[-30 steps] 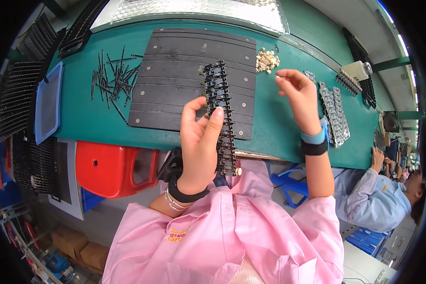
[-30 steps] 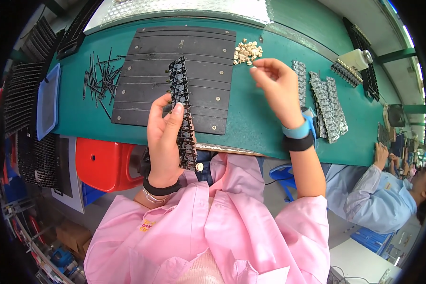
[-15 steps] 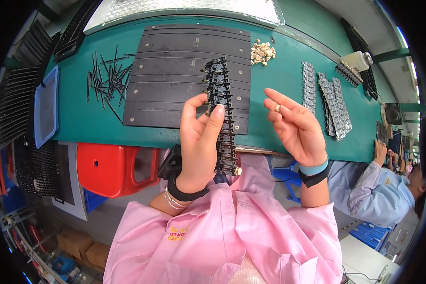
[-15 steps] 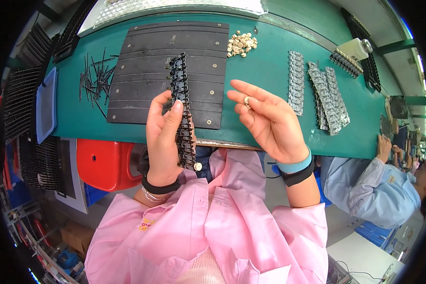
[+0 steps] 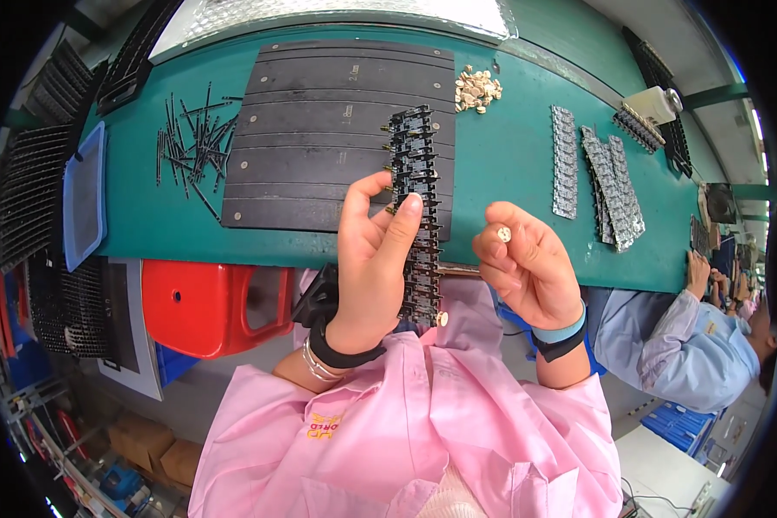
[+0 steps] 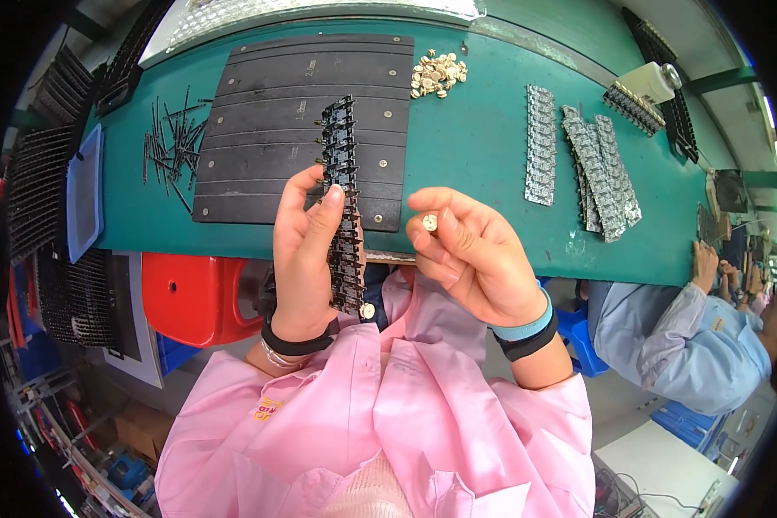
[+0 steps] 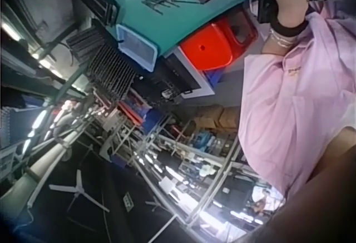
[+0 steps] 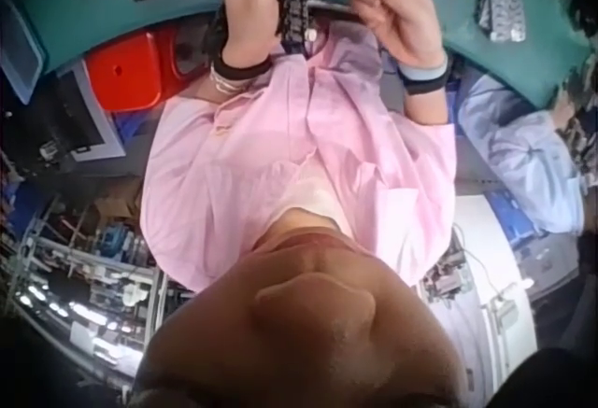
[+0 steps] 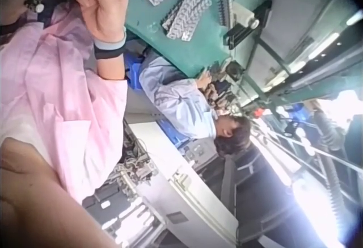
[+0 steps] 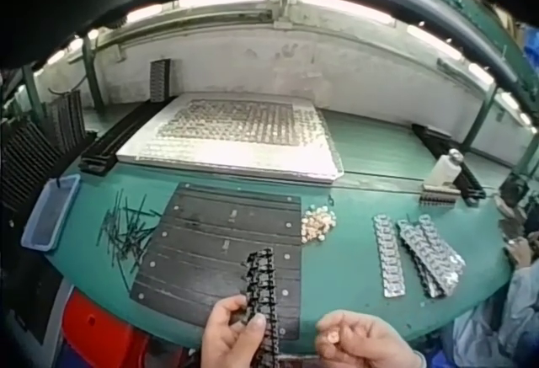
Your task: The person picks up small white components and presses them one by one into a circuit board strip. After filling the strip, the person places it onto a rack and picks up a new strip to repeat the process.
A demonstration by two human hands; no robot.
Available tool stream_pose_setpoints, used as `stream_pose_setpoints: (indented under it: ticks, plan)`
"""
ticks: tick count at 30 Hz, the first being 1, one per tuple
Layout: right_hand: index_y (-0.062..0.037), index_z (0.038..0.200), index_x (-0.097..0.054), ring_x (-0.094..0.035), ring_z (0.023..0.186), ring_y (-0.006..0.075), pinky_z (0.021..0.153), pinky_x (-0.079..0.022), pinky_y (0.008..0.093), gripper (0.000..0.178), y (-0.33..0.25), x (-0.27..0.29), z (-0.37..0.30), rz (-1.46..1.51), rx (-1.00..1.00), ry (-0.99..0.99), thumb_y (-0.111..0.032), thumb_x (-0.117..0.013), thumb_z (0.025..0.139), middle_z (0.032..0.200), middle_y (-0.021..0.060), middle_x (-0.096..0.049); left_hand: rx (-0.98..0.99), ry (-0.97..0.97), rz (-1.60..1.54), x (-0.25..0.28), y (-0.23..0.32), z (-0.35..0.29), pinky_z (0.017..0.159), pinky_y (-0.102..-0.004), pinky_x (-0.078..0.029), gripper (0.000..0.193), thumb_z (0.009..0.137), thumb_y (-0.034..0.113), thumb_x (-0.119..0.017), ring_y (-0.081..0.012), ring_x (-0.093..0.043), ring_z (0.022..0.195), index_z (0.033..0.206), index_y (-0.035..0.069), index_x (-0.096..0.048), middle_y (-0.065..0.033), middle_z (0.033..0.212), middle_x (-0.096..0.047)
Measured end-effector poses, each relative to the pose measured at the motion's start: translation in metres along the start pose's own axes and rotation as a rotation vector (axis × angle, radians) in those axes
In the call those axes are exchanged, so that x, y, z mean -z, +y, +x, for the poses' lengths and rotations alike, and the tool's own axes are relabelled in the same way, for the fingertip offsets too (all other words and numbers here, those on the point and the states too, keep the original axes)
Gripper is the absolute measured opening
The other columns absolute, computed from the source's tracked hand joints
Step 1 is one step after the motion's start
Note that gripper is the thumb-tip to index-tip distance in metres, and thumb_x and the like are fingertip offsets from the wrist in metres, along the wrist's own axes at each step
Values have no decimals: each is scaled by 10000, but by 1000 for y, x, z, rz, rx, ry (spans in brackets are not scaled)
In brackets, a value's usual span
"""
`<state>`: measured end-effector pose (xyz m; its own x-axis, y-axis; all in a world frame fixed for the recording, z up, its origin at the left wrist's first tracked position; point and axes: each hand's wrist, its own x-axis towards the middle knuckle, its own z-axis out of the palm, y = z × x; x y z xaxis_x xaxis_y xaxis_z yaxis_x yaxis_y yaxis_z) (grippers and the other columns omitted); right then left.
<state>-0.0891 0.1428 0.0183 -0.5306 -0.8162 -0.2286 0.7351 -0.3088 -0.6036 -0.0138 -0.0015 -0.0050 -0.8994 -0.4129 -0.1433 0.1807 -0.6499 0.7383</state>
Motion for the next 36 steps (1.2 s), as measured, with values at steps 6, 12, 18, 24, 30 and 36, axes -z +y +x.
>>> stream_pose_setpoints:
  ticks: [6, 12, 18, 24, 30, 36]
  plan:
    - [-32, 956, -470, -333, 596, 64, 461, -287, 155, 168, 15, 4, -1, -29, 29, -115, -158, -503, 849, 735, 29, -467, -1, 1, -27, -1, -1, 0, 544, -166, -414, 304, 868, 110, -474, -39, -511, 673, 1109, 35, -305, -61, 829, -566]
    - [-24, 921, -500, -418, 673, 70, 530, -320, 160, 173, 26, -5, -4, -322, 71, 87, -129, -574, 804, 828, 58, -514, -19, 18, 23, -3, -2, 1, 519, -159, -412, 299, 869, 118, -473, -32, -503, 642, 1100, 37, -302, -61, 822, -564]
    - [-19, 862, -518, -455, 722, 88, 610, -350, 185, 163, 33, -10, -5, -425, 164, 112, -113, -615, 772, 842, 57, -524, -25, 9, 18, -5, -4, 1, 512, -164, -416, 301, 867, 112, -473, -36, -503, 631, 1099, 36, -297, -60, 818, -563]
    - [-18, 806, -508, -460, 742, 110, 667, -362, 217, 161, 35, -9, -8, -407, 151, 119, -93, -637, 747, 821, 62, -521, -51, 58, 26, -4, -6, 3, 502, -164, -404, 295, 865, 102, -474, -37, -498, 626, 1094, 36, -300, -64, 827, -560]
    - [-21, 789, -502, -465, 740, 124, 689, -363, 231, 169, 33, -10, -9, -402, 134, 111, -80, -650, 731, 802, 66, -519, -34, 49, 21, -6, -3, 1, 496, -160, -392, 294, 865, 104, -476, -32, -489, 621, 1092, 37, -303, -63, 827, -556]
    - [-18, 785, -505, -476, 729, 122, 671, -379, 227, 177, 30, -8, -10, -450, 135, 107, -68, -660, 717, 794, 72, -523, -57, 48, 36, -3, -4, 2, 491, -159, -388, 298, 863, 106, -480, -29, -485, 619, 1091, 37, -301, -60, 821, -553]
